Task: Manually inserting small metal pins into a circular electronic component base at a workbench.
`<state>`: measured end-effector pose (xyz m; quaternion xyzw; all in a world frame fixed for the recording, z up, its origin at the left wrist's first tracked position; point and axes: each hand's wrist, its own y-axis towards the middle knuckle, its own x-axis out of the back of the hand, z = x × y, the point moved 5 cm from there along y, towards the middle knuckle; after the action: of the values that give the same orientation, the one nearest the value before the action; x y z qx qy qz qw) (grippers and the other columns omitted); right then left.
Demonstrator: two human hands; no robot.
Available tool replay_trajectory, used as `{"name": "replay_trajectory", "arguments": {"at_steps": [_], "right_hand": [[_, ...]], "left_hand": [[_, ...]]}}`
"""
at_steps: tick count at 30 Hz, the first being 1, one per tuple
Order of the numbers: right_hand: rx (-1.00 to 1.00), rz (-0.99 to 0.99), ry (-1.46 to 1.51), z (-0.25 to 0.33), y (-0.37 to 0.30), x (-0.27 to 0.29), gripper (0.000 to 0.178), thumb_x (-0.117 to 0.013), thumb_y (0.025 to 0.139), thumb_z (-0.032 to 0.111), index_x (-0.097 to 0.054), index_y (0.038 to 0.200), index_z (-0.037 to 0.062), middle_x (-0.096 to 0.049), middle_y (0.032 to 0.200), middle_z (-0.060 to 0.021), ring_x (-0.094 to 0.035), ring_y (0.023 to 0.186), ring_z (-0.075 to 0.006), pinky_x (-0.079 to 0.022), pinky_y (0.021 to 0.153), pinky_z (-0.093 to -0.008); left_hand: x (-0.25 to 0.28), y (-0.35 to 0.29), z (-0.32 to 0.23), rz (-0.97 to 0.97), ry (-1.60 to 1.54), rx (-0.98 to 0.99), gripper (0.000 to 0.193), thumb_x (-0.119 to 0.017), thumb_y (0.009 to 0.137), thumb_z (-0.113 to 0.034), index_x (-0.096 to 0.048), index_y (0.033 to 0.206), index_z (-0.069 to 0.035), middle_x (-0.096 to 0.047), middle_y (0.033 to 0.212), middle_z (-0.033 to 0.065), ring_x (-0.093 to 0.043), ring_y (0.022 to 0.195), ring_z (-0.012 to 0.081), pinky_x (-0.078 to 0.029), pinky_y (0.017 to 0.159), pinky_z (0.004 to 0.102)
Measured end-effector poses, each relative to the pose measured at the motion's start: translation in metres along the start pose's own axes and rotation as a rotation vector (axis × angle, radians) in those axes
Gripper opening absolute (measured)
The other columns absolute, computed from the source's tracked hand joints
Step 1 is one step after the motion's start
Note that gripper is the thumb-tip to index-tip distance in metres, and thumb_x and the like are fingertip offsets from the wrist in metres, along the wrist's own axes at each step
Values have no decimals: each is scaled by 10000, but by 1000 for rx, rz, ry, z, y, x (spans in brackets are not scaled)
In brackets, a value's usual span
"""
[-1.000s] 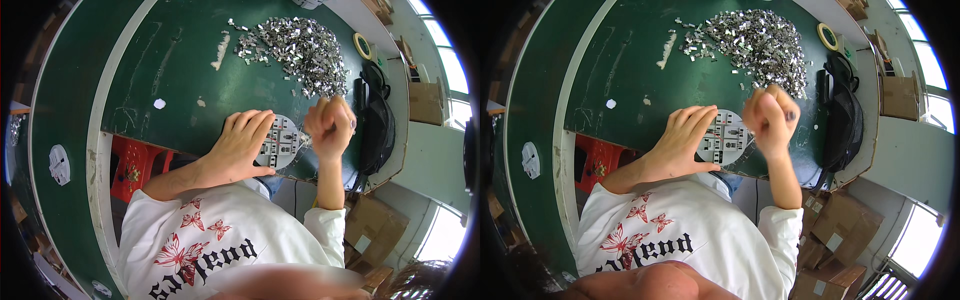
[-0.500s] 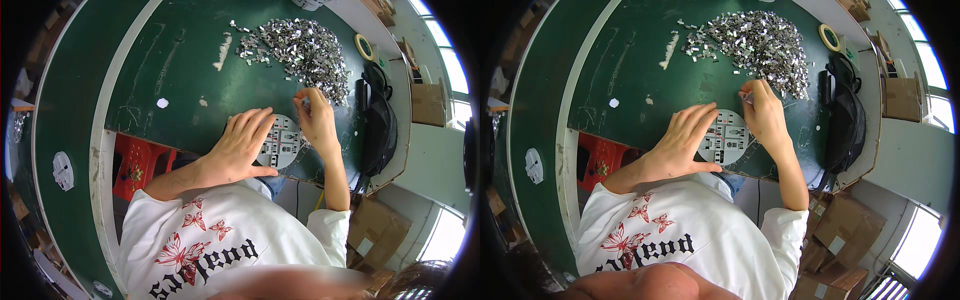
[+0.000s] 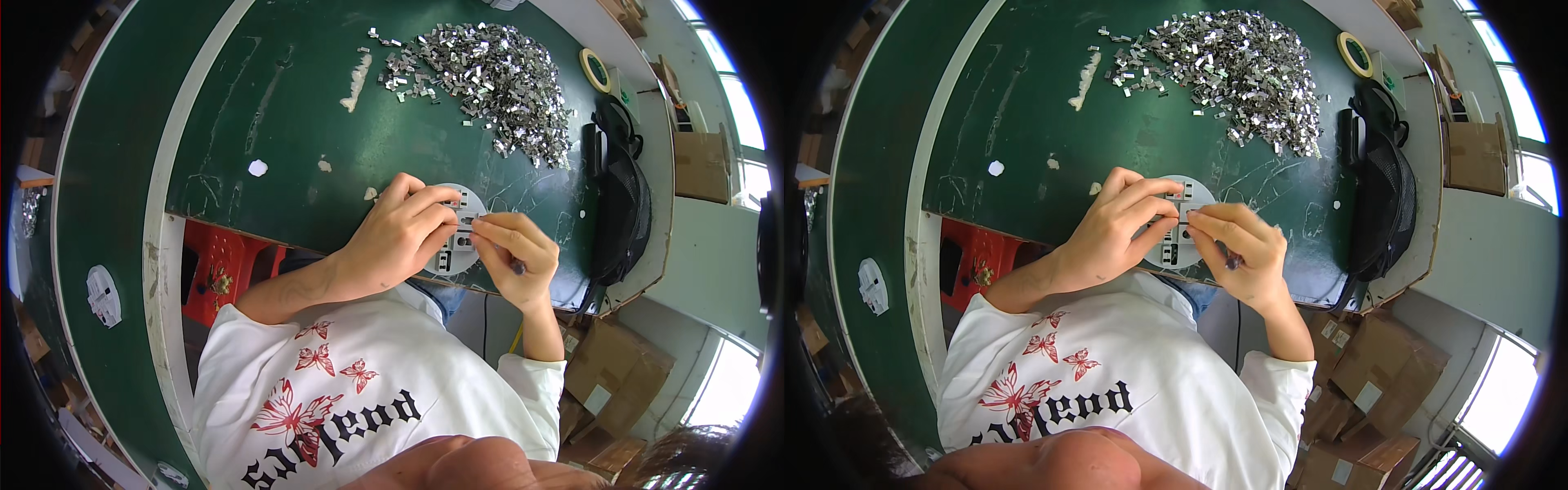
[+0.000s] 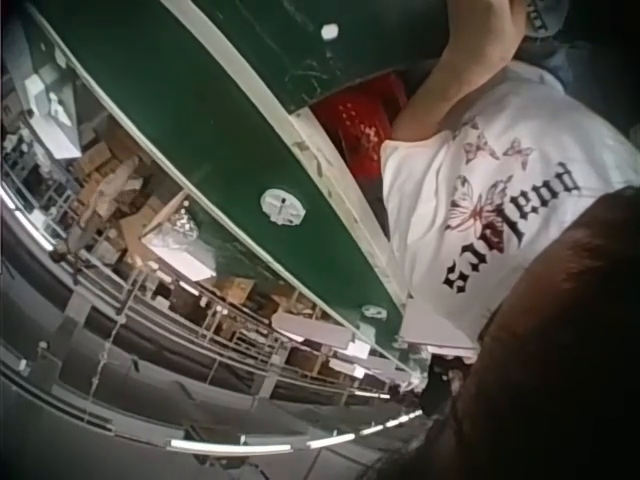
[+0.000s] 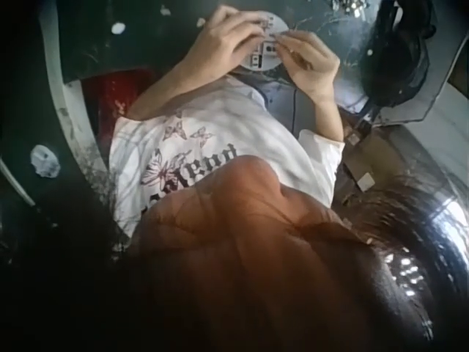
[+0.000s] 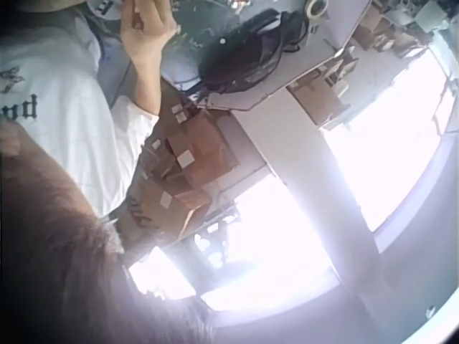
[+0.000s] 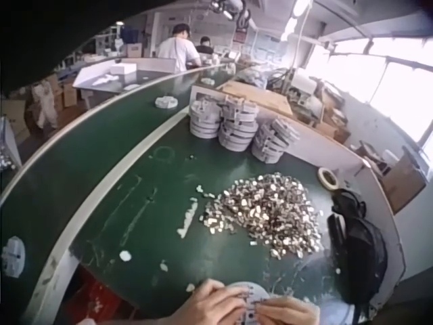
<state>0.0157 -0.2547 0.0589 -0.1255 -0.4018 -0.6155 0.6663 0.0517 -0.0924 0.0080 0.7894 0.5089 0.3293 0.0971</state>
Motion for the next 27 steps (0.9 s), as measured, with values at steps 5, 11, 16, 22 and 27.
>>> {"name": "replay_trajectory", "arguments": {"at_steps": [5, 11, 16, 22, 27], "right_hand": [[154, -130, -100, 2, -8, -7, 210, -794, 720, -87, -744, 891, 23, -765, 925, -112, -526, 494, -60, -389, 438, -195], [214, -119, -125, 2, -10, -13, 217, -784, 699, -93, -719, 881, 8, -756, 941, -127, -719, 665, -191, -567, 582, -256], [217, -129, -134, 1, -10, -16, 209, -780, 699, -97, -708, 865, 6, -755, 943, -132, -718, 662, -191, -567, 579, -258], [199, -115, -153, 1, -9, -16, 214, -768, 710, -101, -697, 882, 4, -752, 941, -127, -720, 669, -192, -566, 578, -260], [129, -40, -101, 1, -6, -16, 218, -755, 723, -104, -682, 899, 1, -747, 937, -117, -724, 680, -193, -563, 577, -262]], "left_hand": [[-1, 0, 0, 20, 0, 1, 145, -747, 808, -12, -677, 933, -33, -638, 1245, 44, -512, 979, 281, -470, 861, 362], [-3, 0, 3, 21, 13, 7, 144, -749, 806, -13, -672, 926, -33, -638, 1262, 40, -508, 974, 282, -465, 859, 360], [-3, 1, 4, 33, 18, 2, 139, -747, 809, -21, -672, 926, -31, -637, 1272, 38, -502, 973, 284, -459, 859, 353], [-2, 0, 4, 54, 3, 13, 138, -745, 813, -25, -673, 931, -31, -628, 1294, 36, -491, 998, 286, -455, 870, 352], [0, 0, 5, 60, -18, 18, 136, -742, 815, -23, -669, 929, -30, -617, 1313, 41, -488, 1013, 288, -456, 878, 354]]}}
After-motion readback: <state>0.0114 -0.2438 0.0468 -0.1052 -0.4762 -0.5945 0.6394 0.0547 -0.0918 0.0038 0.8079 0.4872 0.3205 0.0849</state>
